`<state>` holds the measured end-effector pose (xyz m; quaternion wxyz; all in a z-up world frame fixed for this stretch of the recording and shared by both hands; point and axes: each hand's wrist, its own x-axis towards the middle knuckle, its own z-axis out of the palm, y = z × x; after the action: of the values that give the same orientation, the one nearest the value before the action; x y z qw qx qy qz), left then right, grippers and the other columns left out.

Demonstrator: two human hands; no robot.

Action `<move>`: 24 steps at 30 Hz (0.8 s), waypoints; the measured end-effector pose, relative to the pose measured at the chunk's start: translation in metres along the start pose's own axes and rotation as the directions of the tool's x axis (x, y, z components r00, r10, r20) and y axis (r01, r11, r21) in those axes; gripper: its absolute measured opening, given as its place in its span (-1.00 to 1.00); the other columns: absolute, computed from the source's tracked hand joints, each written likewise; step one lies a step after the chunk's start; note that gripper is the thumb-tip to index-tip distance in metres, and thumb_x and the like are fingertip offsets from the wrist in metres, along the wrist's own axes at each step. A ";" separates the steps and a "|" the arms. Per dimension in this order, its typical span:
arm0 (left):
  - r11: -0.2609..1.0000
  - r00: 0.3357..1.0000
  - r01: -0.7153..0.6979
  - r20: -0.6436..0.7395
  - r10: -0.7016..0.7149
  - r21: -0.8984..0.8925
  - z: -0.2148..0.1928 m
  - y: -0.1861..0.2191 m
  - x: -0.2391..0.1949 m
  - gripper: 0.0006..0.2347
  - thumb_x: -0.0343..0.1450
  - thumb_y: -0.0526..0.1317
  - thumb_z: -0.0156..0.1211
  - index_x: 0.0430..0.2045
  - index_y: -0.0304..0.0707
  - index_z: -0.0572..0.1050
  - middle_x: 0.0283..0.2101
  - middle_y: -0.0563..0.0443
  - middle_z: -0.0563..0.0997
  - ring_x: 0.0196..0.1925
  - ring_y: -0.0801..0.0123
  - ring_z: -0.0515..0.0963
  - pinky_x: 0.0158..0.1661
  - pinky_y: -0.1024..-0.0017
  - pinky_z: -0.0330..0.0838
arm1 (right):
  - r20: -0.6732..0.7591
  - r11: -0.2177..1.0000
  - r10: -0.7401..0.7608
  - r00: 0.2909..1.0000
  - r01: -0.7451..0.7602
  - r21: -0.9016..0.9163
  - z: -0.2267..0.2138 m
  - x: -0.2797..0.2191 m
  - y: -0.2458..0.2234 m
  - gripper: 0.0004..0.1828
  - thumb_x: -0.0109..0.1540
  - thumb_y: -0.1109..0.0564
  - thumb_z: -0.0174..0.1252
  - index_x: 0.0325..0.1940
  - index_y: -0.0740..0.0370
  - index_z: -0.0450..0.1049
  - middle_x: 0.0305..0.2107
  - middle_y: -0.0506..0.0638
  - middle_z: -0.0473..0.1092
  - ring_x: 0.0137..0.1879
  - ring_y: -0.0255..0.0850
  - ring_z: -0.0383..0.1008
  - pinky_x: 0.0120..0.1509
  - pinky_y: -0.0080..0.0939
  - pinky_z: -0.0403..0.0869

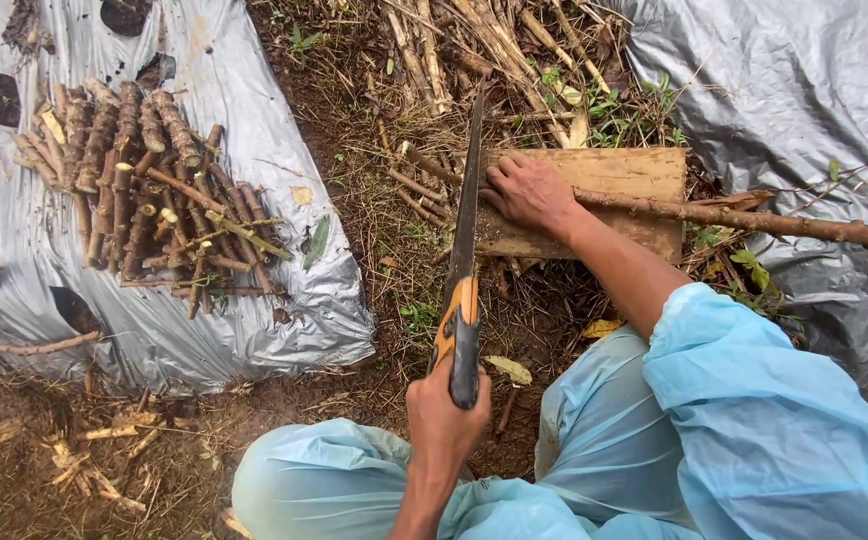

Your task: Sawing long wooden sticks into smaller segments using a hand saw on a wooden block in an agricultural field.

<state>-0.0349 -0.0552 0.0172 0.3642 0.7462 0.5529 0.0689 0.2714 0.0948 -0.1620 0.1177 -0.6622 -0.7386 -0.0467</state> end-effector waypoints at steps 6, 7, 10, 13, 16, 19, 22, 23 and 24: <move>1.000 0.989 -0.008 -0.145 0.007 -0.008 -0.026 -0.012 -0.081 -0.91 0.14 -0.28 0.39 -0.73 -0.16 0.55 -0.86 0.11 0.50 -0.89 0.40 0.36 -0.74 0.42 0.29 | 0.034 1.000 0.009 0.999 -0.009 -0.006 0.002 0.000 -0.005 -0.35 0.47 -0.36 -0.48 -0.10 0.13 0.37 -0.34 -0.05 0.26 -0.30 -0.27 0.24 -0.41 -0.34 0.35; 1.000 0.989 0.005 -0.150 -0.007 -0.010 -0.027 -0.004 -0.073 -0.91 0.14 -0.28 0.39 -0.73 -0.16 0.55 -0.86 0.11 0.50 -0.89 0.40 0.36 -0.74 0.42 0.29 | 0.039 1.000 -0.003 0.999 0.003 0.001 0.007 -0.002 -0.007 -0.35 0.47 -0.36 -0.48 -0.10 0.13 0.37 -0.34 -0.05 0.26 -0.30 -0.27 0.24 -0.41 -0.34 0.35; 0.993 0.988 -0.113 -0.105 0.117 0.045 -0.029 0.014 -0.027 -0.89 0.27 -0.25 0.35 -0.70 -0.15 0.58 -0.86 0.19 0.52 -0.94 0.55 0.31 -0.87 0.51 0.23 | -0.053 0.998 -0.035 0.998 0.033 -0.045 0.014 -0.001 -0.001 -0.44 0.50 -0.28 -0.39 -0.19 0.13 0.36 -0.40 -0.09 0.23 -0.34 -0.29 0.20 -0.39 -0.36 0.32; 0.998 0.998 -0.063 -0.008 0.063 0.020 -0.018 0.026 0.027 -0.80 0.38 -0.22 0.29 -0.69 -0.21 0.52 -0.83 0.21 0.44 -0.89 0.52 0.23 -0.87 0.51 0.20 | -0.011 0.998 -0.050 0.999 0.050 -0.048 0.007 -0.002 0.002 -0.42 0.48 -0.31 -0.37 -0.16 0.13 0.37 -0.38 -0.06 0.24 -0.33 -0.28 0.20 -0.45 -0.36 0.32; 0.998 1.000 -0.025 -0.017 0.024 -0.055 -0.014 0.025 0.048 -0.83 0.42 -0.23 0.20 -0.58 -0.28 0.46 -0.72 0.16 0.30 -0.80 0.52 0.19 -0.69 0.54 0.25 | 0.117 0.998 -0.022 0.993 0.029 -0.060 -0.012 0.003 -0.003 -0.47 0.49 -0.21 -0.32 -0.02 0.18 0.45 -0.35 0.06 0.36 -0.14 -0.16 0.46 -0.12 -0.26 0.54; 0.991 1.000 0.019 0.022 -0.017 -0.134 -0.011 0.009 0.028 -0.85 0.42 -0.28 0.22 -0.51 -0.40 0.51 -0.70 0.09 0.33 -0.77 0.50 0.20 -0.67 0.51 0.27 | 0.147 0.999 -0.013 0.989 0.017 -0.029 -0.021 0.003 -0.013 -0.43 0.48 -0.26 -0.38 -0.03 0.13 0.45 -0.36 0.03 0.34 -0.18 -0.19 0.44 -0.14 -0.26 0.53; 0.998 0.998 0.059 0.032 -0.058 -0.030 0.003 -0.001 0.002 -0.79 0.36 -0.20 0.35 -0.70 -0.20 0.54 -0.79 0.20 0.44 -0.82 0.50 0.20 -0.75 0.48 0.23 | 0.067 0.992 -0.121 0.990 0.119 0.033 -0.014 -0.008 -0.015 -0.37 0.41 -0.40 -0.35 -0.03 0.09 0.43 -0.26 0.01 0.40 -0.28 -0.18 0.41 -0.31 -0.26 0.51; 0.998 0.998 0.059 0.035 -0.059 0.000 0.010 -0.006 -0.002 -0.84 0.36 -0.20 0.36 -0.61 -0.21 0.57 -0.75 0.18 0.51 -0.83 0.51 0.24 -0.78 0.51 0.28 | 0.029 0.986 -0.164 0.986 0.163 0.019 -0.011 -0.011 -0.014 -0.37 0.42 -0.41 -0.35 -0.07 0.09 0.43 -0.27 0.01 0.39 -0.29 -0.18 0.40 -0.29 -0.27 0.50; 0.998 0.998 0.056 0.031 -0.057 0.030 0.016 -0.010 -0.005 -0.88 0.35 -0.20 0.38 -0.52 -0.23 0.60 -0.72 0.16 0.59 -0.84 0.52 0.29 -0.81 0.54 0.33 | -0.012 0.978 -0.210 0.978 0.210 0.000 -0.008 -0.010 -0.013 -0.36 0.43 -0.41 -0.36 -0.12 0.08 0.44 -0.28 0.02 0.38 -0.30 -0.19 0.39 -0.26 -0.27 0.50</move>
<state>-0.0366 -0.0661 0.0006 0.3639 0.7366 0.5688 0.0383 0.2600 0.0813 -0.1556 0.1172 -0.5802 -0.8036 -0.0622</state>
